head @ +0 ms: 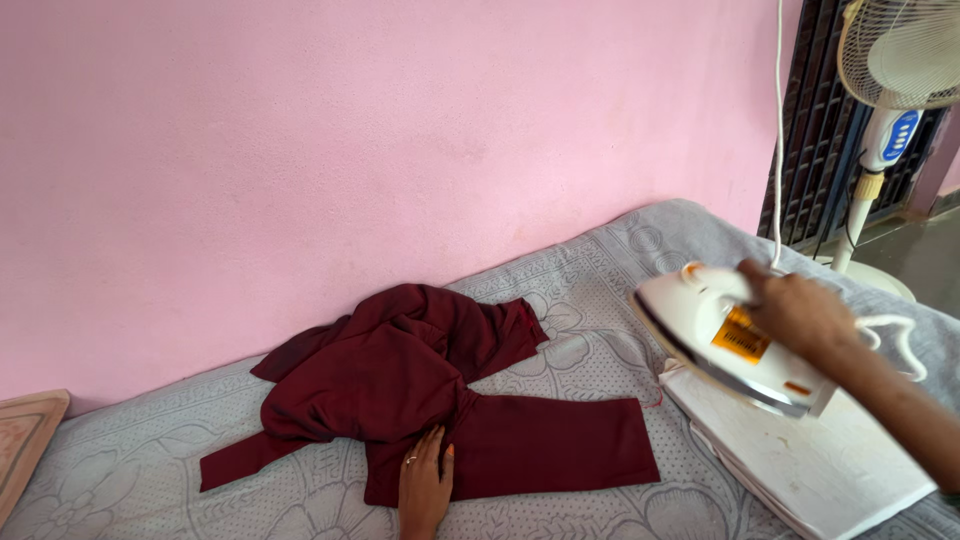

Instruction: The person irons a maroon long-sleeved shirt laid out on a bed. They smooth the fabric with one hand while moving the iron over the body and sleeves, then fold the shirt in half and continue ironing the folded sections.

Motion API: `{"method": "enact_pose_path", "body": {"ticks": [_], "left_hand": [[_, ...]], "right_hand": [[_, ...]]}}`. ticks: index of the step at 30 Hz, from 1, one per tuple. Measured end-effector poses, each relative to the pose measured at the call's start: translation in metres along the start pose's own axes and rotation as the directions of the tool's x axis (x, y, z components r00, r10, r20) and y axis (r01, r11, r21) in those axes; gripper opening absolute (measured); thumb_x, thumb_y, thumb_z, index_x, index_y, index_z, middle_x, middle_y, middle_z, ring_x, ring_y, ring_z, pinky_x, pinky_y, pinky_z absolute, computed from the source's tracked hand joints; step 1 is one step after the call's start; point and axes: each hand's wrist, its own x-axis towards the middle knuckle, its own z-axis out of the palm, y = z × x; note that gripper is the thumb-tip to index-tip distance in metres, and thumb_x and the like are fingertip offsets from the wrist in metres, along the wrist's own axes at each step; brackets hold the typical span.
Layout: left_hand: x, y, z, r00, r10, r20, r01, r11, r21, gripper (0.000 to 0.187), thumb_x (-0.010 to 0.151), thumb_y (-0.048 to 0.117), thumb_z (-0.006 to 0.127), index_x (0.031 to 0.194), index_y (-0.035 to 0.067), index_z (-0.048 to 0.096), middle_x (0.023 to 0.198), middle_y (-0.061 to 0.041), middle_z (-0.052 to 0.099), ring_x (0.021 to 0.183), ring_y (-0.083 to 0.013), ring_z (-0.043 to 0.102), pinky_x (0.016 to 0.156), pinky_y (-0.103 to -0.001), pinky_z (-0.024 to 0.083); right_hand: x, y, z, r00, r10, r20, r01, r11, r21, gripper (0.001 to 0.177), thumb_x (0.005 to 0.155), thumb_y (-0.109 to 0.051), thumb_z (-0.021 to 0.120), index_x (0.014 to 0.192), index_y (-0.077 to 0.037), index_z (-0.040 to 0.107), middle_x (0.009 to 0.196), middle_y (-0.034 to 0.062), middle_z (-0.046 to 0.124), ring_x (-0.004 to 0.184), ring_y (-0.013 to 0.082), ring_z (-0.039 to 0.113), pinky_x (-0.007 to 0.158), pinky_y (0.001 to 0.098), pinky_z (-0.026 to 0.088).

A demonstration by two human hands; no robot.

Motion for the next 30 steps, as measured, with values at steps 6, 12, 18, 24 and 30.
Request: {"method": "enact_pose_path", "body": {"ticks": [6, 12, 18, 24, 30], "left_hand": [[0.001, -0.001, 0.0, 1.0, 0.007, -0.006, -0.007, 1.0, -0.007, 0.05, 0.105, 0.039, 0.041, 0.147, 0.014, 0.052, 0.151, -0.007, 0.054, 0.141, -0.0263, 0.049, 0.121, -0.044, 0.033], [0.004, -0.005, 0.005, 0.999, 0.036, -0.029, -0.035, 0.999, 0.007, 0.05, 0.105, 0.038, 0.042, 0.146, 0.012, 0.053, 0.15, -0.008, 0.055, 0.14, -0.0268, 0.049, 0.12, -0.045, 0.033], [0.003, -0.006, 0.008, 0.996, 0.058, -0.06, -0.058, 0.998, 0.004, 0.051, 0.105, 0.04, 0.043, 0.145, 0.012, 0.054, 0.149, -0.009, 0.055, 0.139, -0.0277, 0.049, 0.119, -0.044, 0.035], [0.002, 0.005, 0.001, 0.99, 0.122, -0.072, -0.121, 0.993, 0.008, 0.063, 0.102, 0.053, 0.049, 0.147, 0.01, 0.051, 0.153, -0.01, 0.052, 0.144, -0.0283, 0.045, 0.121, -0.048, 0.032], [-0.012, 0.011, -0.036, 0.842, 0.182, 0.508, -0.202, 0.979, -0.016, 0.111, 0.073, 0.046, 0.094, 0.163, 0.024, 0.032, 0.17, -0.018, 0.005, 0.15, -0.0365, 0.003, 0.118, -0.063, 0.005]], "right_hand": [[-0.016, -0.016, 0.047, 0.999, -0.036, -0.038, 0.035, 0.999, -0.041, 0.05, 0.096, -0.014, 0.056, 0.145, -0.02, 0.052, 0.085, 0.0145, 0.079, 0.071, 0.028, 0.078, 0.062, 0.0446, 0.065], [-0.039, 0.016, 0.073, 0.993, 0.117, 0.018, -0.113, 0.982, -0.152, 0.064, 0.1, -0.02, 0.05, 0.16, -0.033, 0.036, 0.109, 0.0138, 0.078, 0.096, 0.03, 0.08, 0.083, 0.0467, 0.066], [0.022, 0.115, 0.085, 0.966, 0.24, -0.092, -0.256, 0.928, -0.272, 0.05, 0.109, -0.028, 0.041, 0.159, -0.037, 0.043, 0.121, 0.0156, 0.075, 0.107, 0.0349, 0.076, 0.089, 0.048, 0.063], [0.083, 0.186, 0.113, 0.975, 0.133, -0.176, -0.16, 0.976, -0.148, 0.07, 0.093, -0.014, 0.069, 0.158, -0.022, 0.047, 0.099, 0.0163, 0.084, 0.077, 0.028, 0.083, 0.071, 0.0408, 0.068], [0.055, 0.126, 0.158, 0.998, -0.065, 0.012, 0.063, 0.992, 0.109, 0.084, 0.089, -0.011, 0.07, 0.16, -0.029, 0.03, 0.099, 0.0149, 0.084, 0.072, 0.0234, 0.078, 0.067, 0.0364, 0.067]]}}
